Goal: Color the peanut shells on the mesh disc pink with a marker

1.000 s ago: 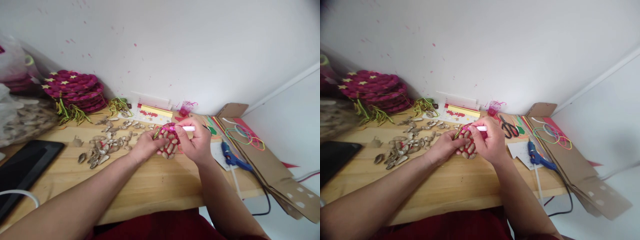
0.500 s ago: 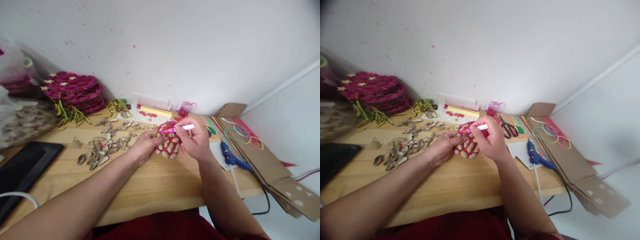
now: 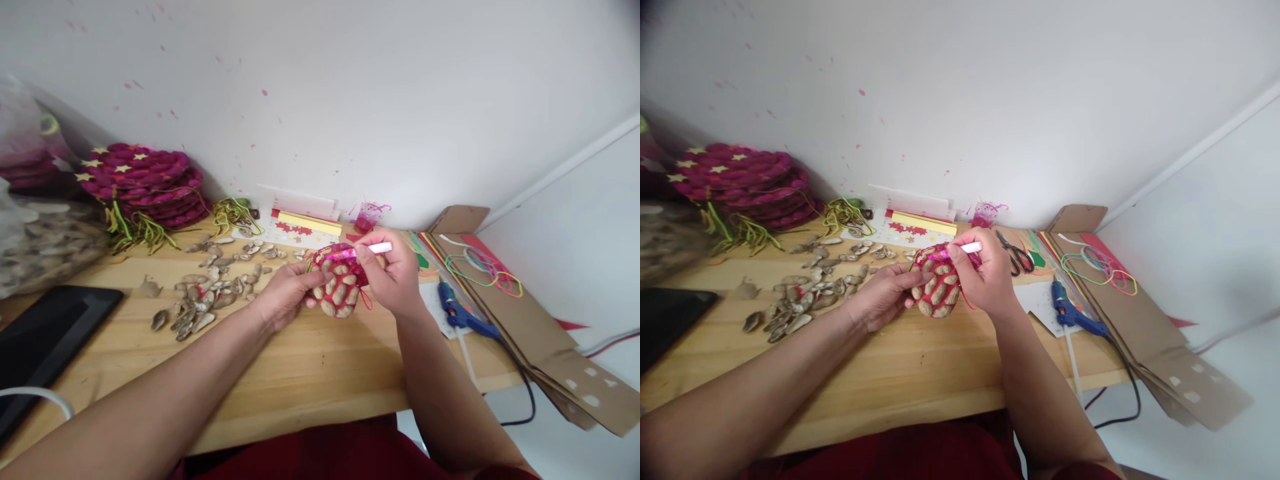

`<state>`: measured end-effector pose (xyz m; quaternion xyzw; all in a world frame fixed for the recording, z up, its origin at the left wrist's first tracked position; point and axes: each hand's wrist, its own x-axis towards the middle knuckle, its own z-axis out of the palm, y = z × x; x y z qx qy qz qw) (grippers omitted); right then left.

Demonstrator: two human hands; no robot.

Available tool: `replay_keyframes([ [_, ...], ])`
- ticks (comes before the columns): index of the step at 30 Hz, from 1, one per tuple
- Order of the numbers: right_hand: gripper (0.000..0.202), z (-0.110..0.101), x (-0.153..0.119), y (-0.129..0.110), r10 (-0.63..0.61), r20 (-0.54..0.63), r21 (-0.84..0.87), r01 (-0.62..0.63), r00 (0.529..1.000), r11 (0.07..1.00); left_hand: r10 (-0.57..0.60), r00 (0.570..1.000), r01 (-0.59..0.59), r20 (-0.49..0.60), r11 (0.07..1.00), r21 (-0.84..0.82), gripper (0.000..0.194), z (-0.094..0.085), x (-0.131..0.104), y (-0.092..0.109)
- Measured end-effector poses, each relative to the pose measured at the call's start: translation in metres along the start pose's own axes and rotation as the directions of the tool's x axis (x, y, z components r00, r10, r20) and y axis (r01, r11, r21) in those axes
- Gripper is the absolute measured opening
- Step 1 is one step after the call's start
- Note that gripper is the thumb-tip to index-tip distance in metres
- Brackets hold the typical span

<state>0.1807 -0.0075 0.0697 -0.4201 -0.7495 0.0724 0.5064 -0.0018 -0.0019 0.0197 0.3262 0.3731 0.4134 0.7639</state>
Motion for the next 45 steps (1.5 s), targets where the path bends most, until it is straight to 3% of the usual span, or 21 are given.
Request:
replay_keyframes([
  [5, 0.011, 0.0011, -0.0006, 0.0012, 0.015, 0.051, 0.046, -0.017, 0.999, 0.999, -0.008, 1.000, 0.008, 0.003, 1.000, -0.006, 0.032, 0.0002, 0.0004, -0.0001],
  [9, 0.011, 0.0008, 0.0001, 0.0007, 0.042, 0.020, 0.026, -0.043, 0.999, 0.999, -0.016, 1.000, 0.016, 0.000, 1.000, -0.011, 0.034, 0.0001, 0.0000, 0.0005],
  [25, 0.012, 0.0010, -0.0004, 0.0025, 0.001, 0.063, 0.018, -0.002, 0.998, 1.000, -0.017, 1.000, 0.017, -0.009, 0.999, -0.027, 0.038, 0.0016, -0.0013, 0.0009],
  [39, 0.012, 0.0016, -0.0012, 0.0020, 0.010, 0.097, 0.003, -0.010, 0.995, 1.000, 0.050, 0.998, -0.050, -0.045, 0.999, 0.005, 0.046, 0.0016, -0.0004, -0.0028],
  [45, 0.011, -0.0001, 0.0004, 0.0052, 0.034, 0.003, -0.031, -0.034, 0.999, 0.999, 0.105, 0.992, -0.099, -0.073, 0.992, 0.072, 0.043, -0.0002, 0.0009, -0.0036],
])
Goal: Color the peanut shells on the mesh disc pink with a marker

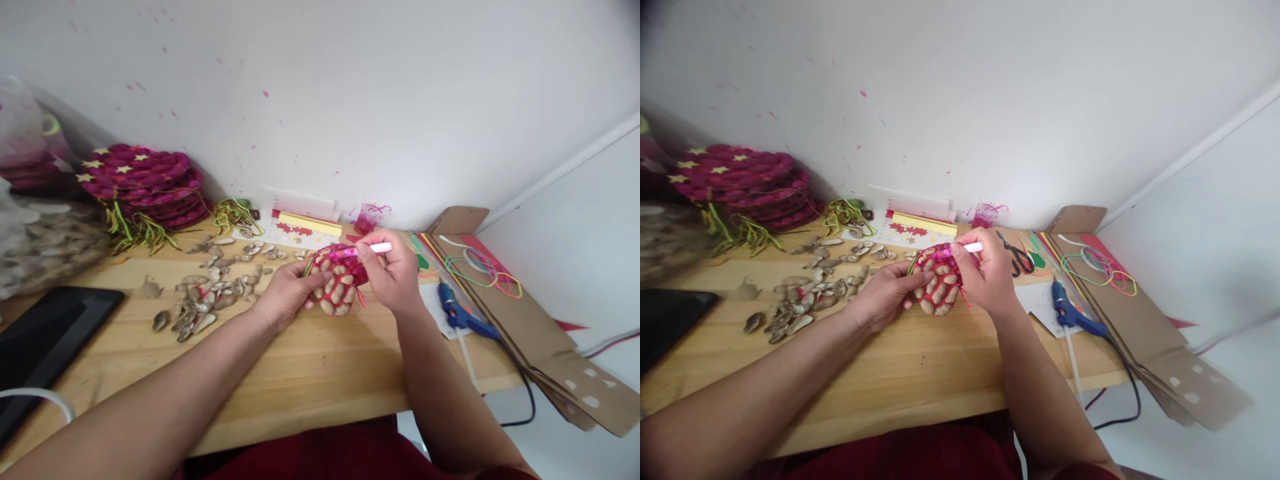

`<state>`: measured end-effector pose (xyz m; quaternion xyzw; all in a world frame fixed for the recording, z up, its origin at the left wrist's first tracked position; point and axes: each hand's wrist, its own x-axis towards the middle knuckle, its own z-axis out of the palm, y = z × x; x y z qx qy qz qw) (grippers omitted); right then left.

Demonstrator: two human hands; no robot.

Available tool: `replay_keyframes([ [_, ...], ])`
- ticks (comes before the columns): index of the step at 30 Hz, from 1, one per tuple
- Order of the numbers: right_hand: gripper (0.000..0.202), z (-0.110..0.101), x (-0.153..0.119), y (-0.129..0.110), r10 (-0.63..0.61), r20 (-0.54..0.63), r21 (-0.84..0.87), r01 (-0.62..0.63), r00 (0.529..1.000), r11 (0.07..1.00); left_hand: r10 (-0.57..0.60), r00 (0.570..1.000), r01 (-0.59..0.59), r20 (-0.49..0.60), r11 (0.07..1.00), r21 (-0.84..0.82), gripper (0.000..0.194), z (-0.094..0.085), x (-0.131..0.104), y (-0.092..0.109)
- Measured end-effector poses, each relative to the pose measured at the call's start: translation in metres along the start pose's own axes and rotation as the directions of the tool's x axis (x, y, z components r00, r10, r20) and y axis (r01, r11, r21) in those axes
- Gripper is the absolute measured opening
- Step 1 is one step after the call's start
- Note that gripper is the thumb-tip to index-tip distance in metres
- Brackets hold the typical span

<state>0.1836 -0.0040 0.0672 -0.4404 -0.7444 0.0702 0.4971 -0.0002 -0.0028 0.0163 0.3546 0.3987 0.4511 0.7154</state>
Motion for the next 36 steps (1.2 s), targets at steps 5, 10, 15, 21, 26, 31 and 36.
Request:
replay_keyframes([
  [5, 0.013, 0.0005, 0.0002, 0.0009, 0.008, 0.041, 0.069, -0.011, 0.999, 0.998, 0.029, 0.999, -0.028, -0.019, 0.999, 0.023, 0.040, 0.0001, 0.0000, 0.0001],
  [10, 0.013, 0.0009, -0.0007, 0.0027, 0.073, 0.015, 0.135, -0.074, 0.997, 0.988, 0.020, 1.000, -0.020, -0.011, 1.000, 0.005, 0.040, 0.0009, 0.0000, 0.0009],
  [15, 0.014, 0.0021, -0.0009, 0.0033, 0.060, 0.013, 0.114, -0.061, 0.998, 0.992, -0.001, 1.000, 0.001, 0.014, 1.000, -0.013, 0.041, 0.0011, -0.0010, 0.0022],
  [21, 0.013, 0.0002, 0.0005, 0.0007, 0.023, 0.011, 0.074, -0.023, 1.000, 0.997, -0.009, 1.000, 0.010, 0.025, 0.999, -0.030, 0.040, 0.0006, -0.0005, 0.0024],
  [26, 0.012, 0.0020, -0.0010, 0.0016, 0.045, 0.000, 0.095, -0.045, 0.999, 0.994, -0.006, 1.000, 0.007, 0.018, 0.999, -0.034, 0.041, 0.0009, -0.0011, 0.0019],
  [31, 0.011, 0.0019, -0.0005, 0.0011, 0.011, -0.005, 0.059, -0.010, 1.000, 0.998, -0.003, 1.000, 0.004, 0.027, 0.999, -0.035, 0.041, 0.0012, -0.0010, 0.0017],
  [36, 0.010, 0.0012, 0.0003, -0.0018, -0.036, 0.036, 0.019, 0.035, 0.999, 0.999, -0.003, 1.000, 0.004, 0.021, 0.999, -0.042, 0.039, 0.0015, -0.0010, 0.0036],
])
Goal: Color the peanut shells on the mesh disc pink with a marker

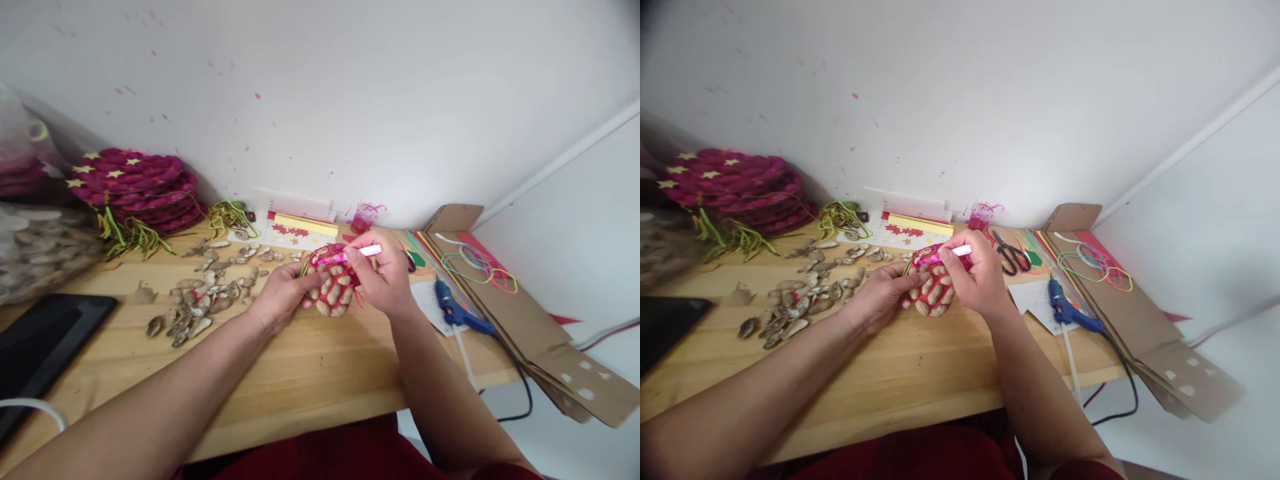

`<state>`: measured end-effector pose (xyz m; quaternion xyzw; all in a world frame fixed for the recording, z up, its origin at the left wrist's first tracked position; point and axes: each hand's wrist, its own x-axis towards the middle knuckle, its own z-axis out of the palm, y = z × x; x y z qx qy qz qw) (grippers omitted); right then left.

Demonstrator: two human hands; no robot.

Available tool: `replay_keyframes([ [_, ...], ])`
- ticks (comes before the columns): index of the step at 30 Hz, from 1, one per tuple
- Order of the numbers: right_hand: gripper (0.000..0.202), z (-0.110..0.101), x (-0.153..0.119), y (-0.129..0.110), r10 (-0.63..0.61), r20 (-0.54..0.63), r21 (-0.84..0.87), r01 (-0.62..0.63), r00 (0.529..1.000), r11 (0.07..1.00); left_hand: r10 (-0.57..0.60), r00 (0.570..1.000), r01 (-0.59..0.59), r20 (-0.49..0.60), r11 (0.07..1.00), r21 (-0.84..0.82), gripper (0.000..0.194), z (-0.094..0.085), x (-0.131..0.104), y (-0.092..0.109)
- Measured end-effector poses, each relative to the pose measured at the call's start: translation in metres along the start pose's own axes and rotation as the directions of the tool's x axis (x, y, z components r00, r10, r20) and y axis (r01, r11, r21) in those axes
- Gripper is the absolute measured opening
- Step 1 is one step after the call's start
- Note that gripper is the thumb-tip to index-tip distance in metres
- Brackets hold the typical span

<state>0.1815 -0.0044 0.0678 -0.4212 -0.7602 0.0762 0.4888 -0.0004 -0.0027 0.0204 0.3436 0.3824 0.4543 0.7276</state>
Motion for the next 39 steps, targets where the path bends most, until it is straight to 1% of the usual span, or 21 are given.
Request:
replay_keyframes([
  [5, 0.011, 0.0001, -0.0003, 0.0022, 0.034, -0.054, 0.013, -0.034, 0.998, 0.999, -0.020, 1.000, 0.020, -0.010, 1.000, 0.005, 0.039, 0.0008, -0.0011, 0.0016],
  [10, 0.009, 0.0000, -0.0003, -0.0007, -0.013, -0.012, -0.009, 0.013, 1.000, 1.000, -0.012, 1.000, 0.012, -0.008, 1.000, 0.007, 0.037, -0.0007, 0.0000, -0.0004],
  [16, 0.009, 0.0010, -0.0001, -0.0007, 0.016, -0.050, -0.006, -0.016, 0.999, 1.000, -0.009, 1.000, 0.009, -0.009, 1.000, 0.021, 0.037, -0.0007, -0.0009, -0.0008],
  [20, 0.010, 0.0008, -0.0003, -0.0010, -0.011, -0.020, -0.008, 0.011, 1.000, 1.000, 0.002, 1.000, -0.002, -0.009, 1.000, 0.023, 0.037, -0.0004, -0.0008, -0.0006],
  [23, 0.010, 0.0015, -0.0008, -0.0010, -0.001, -0.009, 0.010, 0.001, 1.000, 1.000, 0.009, 1.000, -0.009, -0.015, 1.000, 0.020, 0.038, -0.0009, 0.0002, -0.0012],
  [28, 0.010, 0.0030, -0.0016, -0.0003, 0.029, -0.067, 0.026, -0.027, 0.997, 0.999, 0.024, 1.000, -0.024, -0.011, 0.999, 0.045, 0.041, -0.0005, -0.0005, -0.0021],
  [33, 0.012, 0.0036, -0.0026, -0.0012, 0.016, 0.019, 0.051, -0.017, 1.000, 0.999, 0.082, 0.996, -0.081, -0.019, 0.995, 0.053, 0.039, -0.0006, -0.0018, -0.0035],
  [37, 0.009, 0.0031, -0.0021, -0.0006, 0.014, -0.064, 0.009, -0.013, 0.998, 1.000, 0.092, 0.995, -0.089, -0.036, 0.993, 0.074, 0.035, -0.0016, -0.0017, -0.0045],
  [39, 0.009, 0.0031, -0.0018, -0.0010, 0.004, -0.062, 0.019, -0.003, 0.998, 1.000, 0.087, 0.996, -0.084, -0.037, 0.993, 0.080, 0.034, -0.0020, -0.0016, -0.0046],
])
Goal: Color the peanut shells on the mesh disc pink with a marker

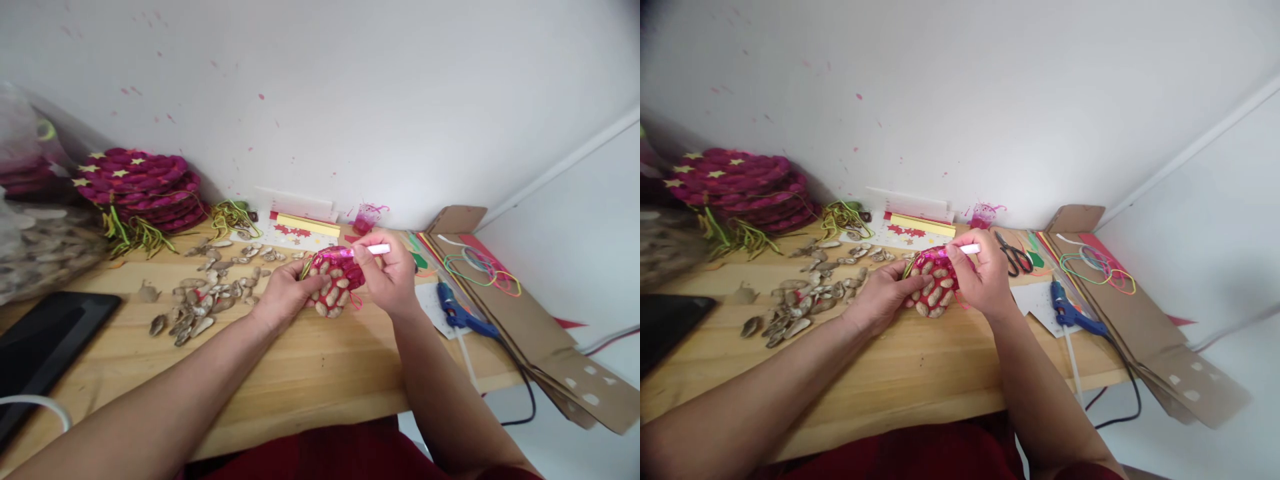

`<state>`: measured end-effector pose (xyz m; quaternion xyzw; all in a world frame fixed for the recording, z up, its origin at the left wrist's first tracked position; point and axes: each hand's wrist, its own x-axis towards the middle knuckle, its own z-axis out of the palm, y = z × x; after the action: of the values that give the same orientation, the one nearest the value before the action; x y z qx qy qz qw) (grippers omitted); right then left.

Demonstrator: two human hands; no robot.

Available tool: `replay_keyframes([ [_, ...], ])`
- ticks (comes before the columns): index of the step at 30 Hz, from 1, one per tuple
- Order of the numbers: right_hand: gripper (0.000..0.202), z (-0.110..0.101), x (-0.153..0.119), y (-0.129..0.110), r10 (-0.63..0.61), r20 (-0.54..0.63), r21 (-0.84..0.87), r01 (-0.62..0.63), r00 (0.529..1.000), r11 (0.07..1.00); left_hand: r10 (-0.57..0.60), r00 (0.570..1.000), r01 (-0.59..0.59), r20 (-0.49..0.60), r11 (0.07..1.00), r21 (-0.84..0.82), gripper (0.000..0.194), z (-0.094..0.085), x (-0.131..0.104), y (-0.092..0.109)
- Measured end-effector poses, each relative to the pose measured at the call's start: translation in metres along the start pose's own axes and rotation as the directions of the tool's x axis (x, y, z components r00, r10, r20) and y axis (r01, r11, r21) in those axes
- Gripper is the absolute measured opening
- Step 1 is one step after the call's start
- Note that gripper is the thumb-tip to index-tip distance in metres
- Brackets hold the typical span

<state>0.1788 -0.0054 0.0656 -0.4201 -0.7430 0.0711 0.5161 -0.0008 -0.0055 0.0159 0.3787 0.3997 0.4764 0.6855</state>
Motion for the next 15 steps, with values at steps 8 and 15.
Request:
replay_keyframes([
  [8, 0.007, -0.0002, -0.0009, -0.0020, -0.024, -0.002, -0.045, 0.023, 1.000, 0.999, -0.006, 1.000, 0.006, -0.019, 1.000, 0.011, 0.034, -0.0005, 0.0002, -0.0003],
  [15, 0.005, 0.0008, -0.0010, -0.0056, -0.062, 0.063, -0.032, 0.064, 0.996, 0.997, 0.034, 0.999, -0.034, -0.002, 0.999, 0.042, 0.031, -0.0016, 0.0004, -0.0012],
])
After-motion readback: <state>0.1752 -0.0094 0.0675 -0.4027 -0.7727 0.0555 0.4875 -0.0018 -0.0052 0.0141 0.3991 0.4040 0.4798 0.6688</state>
